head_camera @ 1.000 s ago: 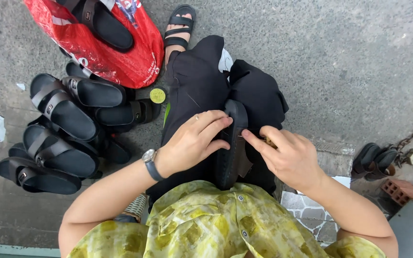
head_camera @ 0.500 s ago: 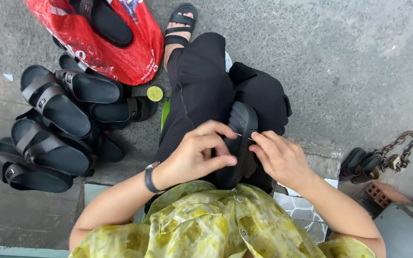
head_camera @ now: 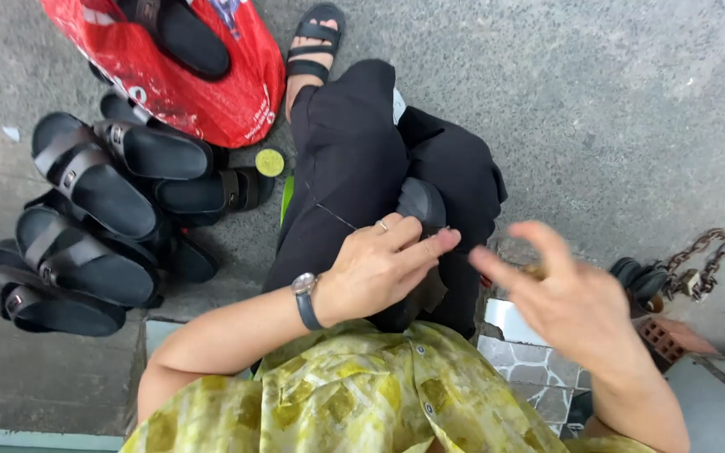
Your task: Hand-sewing the sole of a sandal using a needle and thread to repair it.
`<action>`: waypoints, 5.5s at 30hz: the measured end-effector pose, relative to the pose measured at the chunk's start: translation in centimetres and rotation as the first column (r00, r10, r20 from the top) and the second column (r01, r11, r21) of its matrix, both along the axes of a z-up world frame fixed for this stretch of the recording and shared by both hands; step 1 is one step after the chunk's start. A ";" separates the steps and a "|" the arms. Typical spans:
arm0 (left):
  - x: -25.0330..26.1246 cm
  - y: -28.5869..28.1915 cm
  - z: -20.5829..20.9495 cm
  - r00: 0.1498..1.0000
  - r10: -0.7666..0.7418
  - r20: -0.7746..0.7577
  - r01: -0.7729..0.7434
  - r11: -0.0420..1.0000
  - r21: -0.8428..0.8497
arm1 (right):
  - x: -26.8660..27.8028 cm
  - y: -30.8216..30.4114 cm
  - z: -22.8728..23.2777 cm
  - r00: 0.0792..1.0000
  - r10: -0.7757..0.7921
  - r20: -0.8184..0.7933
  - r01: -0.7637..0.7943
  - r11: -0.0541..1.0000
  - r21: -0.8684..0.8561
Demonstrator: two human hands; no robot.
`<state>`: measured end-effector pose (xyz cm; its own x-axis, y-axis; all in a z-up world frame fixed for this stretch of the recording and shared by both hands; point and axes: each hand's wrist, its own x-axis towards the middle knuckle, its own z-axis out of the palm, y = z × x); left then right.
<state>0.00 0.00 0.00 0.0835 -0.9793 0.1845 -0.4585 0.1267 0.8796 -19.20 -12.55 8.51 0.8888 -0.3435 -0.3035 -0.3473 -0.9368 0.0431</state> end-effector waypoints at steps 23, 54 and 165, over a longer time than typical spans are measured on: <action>-1.1 1.4 -0.9 0.954 0.232 0.188 -0.136 0.899 -0.415 | -1.4 2.6 -6.1 0.685 -0.635 0.356 0.028 0.511 0.859; 8.9 -3.3 0.1 0.990 0.061 0.131 -0.062 0.998 0.009 | 1.5 1.0 -5.4 0.929 -0.110 0.352 0.009 0.961 0.277; 4.1 -0.6 -1.4 0.985 -0.093 -0.145 0.105 0.991 0.078 | 2.8 -1.8 -4.0 0.969 0.205 0.139 -0.222 0.967 0.122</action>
